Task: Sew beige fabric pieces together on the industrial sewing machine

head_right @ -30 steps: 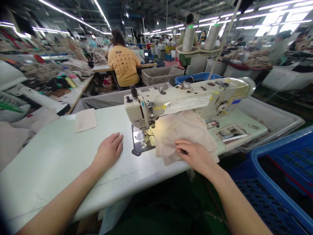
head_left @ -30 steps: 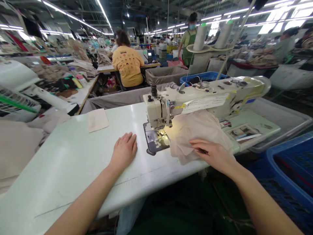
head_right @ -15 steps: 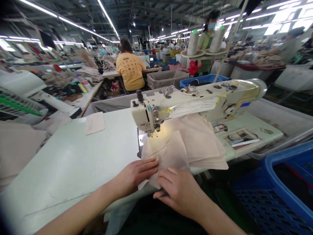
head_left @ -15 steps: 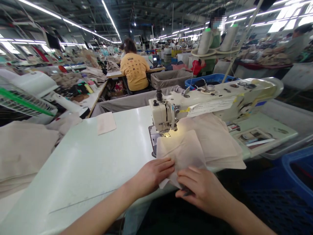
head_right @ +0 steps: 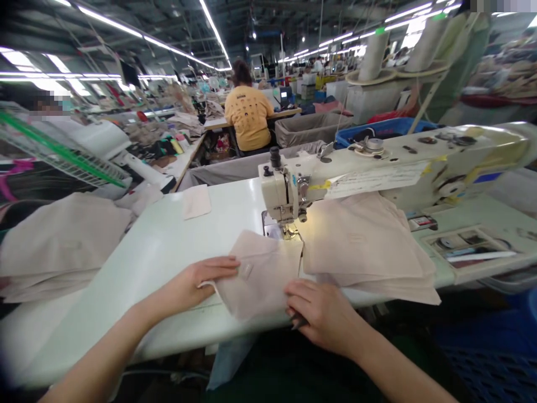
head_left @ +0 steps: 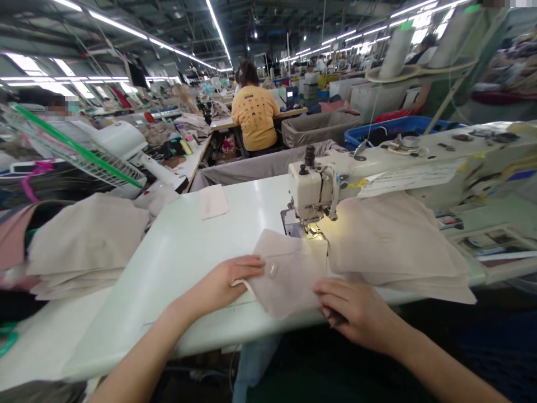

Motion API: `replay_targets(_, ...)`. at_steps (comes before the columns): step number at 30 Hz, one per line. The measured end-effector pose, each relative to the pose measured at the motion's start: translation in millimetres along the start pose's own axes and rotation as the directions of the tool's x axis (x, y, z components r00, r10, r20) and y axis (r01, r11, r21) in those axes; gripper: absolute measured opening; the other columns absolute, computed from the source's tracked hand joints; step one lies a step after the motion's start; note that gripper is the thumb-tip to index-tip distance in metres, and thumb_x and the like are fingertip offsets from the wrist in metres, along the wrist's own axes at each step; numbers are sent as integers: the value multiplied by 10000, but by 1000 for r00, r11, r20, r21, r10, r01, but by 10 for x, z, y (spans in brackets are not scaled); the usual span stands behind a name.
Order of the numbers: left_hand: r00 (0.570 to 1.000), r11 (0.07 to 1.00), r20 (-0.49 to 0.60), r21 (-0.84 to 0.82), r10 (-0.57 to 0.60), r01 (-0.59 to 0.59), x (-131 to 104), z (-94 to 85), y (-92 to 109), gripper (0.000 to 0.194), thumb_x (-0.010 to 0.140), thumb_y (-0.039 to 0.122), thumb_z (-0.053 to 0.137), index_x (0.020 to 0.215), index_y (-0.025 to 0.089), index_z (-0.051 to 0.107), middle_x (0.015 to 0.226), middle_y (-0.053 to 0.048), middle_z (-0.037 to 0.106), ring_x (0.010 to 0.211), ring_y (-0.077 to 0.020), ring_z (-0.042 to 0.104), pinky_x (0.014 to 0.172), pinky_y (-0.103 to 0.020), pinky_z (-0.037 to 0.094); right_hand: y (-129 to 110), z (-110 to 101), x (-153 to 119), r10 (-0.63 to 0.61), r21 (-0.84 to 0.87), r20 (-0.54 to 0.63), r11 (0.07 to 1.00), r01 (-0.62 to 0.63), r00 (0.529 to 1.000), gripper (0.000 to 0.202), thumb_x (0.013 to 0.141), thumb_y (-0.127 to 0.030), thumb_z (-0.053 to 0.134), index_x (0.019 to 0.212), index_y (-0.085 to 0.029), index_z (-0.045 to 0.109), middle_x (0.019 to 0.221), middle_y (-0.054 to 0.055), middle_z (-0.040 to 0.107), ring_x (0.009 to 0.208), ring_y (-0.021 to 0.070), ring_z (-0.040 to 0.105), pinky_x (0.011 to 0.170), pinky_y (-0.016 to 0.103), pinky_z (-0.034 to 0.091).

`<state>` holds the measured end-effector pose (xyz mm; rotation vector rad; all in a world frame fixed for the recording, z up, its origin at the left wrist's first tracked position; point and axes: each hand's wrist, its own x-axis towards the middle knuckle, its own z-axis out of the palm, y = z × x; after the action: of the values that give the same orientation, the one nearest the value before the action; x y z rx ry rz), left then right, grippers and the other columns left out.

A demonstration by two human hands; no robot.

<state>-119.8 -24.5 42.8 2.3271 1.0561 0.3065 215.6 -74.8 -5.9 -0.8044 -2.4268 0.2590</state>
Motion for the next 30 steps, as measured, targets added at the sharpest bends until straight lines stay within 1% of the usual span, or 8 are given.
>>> replay_targets(4, 994, 936, -101, 346, -38, 71, -86, -52, 126, 710, 785, 55, 547, 1466, 245, 490, 1491, -84, 543, 1433, -280, 439, 1203, -597, 290, -188, 152, 135, 173, -100, -70, 979, -179, 982, 170, 925, -128, 508, 873, -200, 653, 792, 32, 695, 730, 197, 649, 622, 306, 430)
replay_targets(6, 1000, 933, 13, 360, 16, -20, -128, 43, 322, 829, 735, 86, 587, 1523, 253, 394, 1571, -79, 442, 1466, -291, 385, 1215, -591, 266, -289, 222, 196, 231, -117, -106, 963, -243, 967, 159, 898, -116, 526, 845, -214, 640, 742, 12, 666, 691, 195, 629, 591, 307, 381)
replay_targets(9, 994, 942, 103, 330, 23, -56, -189, 231, 638, 777, 743, 153, 608, 1496, 226, 430, 1556, -95, 461, 1464, -303, 384, 1215, -566, 286, -383, 297, 258, 304, -125, -151, 938, -323, 941, 135, 827, -92, 588, 810, -223, 614, 720, -4, 653, 671, 194, 624, 588, 311, 355)
replay_targets(14, 993, 960, -116, 272, -38, 68, -303, 299, 948, 723, 779, 153, 543, 1486, 203, 403, 1358, -122, 635, 1274, -293, 579, 1145, -581, 388, -396, 317, 268, 338, -168, -178, 915, -367, 924, 172, 753, -64, 650, 804, -224, 609, 711, -10, 667, 657, 193, 635, 592, 308, 352)
replay_targets(18, 961, 958, -234, 208, -146, 196, -268, 290, 913, 641, 875, 303, 606, 1473, 189, 404, 1151, -113, 714, 1063, -296, 662, 939, -513, 546, -439, 320, 280, 320, -167, -210, 919, -357, 924, 154, 788, -69, 610, 807, -223, 613, 695, -7, 671, 637, 194, 639, 585, 313, 356)
replay_targets(22, 951, 935, -182, 208, -251, 286, -107, 411, 726, 758, 746, 280, 768, 1428, 154, 461, 1053, -113, 712, 956, -309, 659, 881, -522, 546, -526, 329, 320, 251, -78, -202, 959, -271, 947, 150, 832, -78, 569, 813, -220, 615, 690, -13, 662, 634, 189, 633, 583, 315, 377)
replay_targets(26, 972, 980, -171, 88, -159, 176, -82, 464, 563, 286, 790, 75, 602, 1046, 197, 639, 917, -45, 669, 892, -224, 640, 835, -391, 548, -402, 238, 321, 69, 24, -49, 997, -68, 996, 12, 903, -213, 646, 898, -203, 652, 816, 15, 731, 721, 184, 677, 624, 296, 468)
replay_targets(30, 979, 998, -201, 53, 34, -24, -292, 387, 446, 254, 842, 15, 443, 926, 205, 588, 1046, -71, 643, 1095, -231, 607, 932, -384, 524, -94, 72, 216, 15, 34, 96, 999, -18, 995, 541, 772, -452, 827, 1195, -167, 647, 1268, 126, 702, 1149, 267, 657, 901, 354, 544)
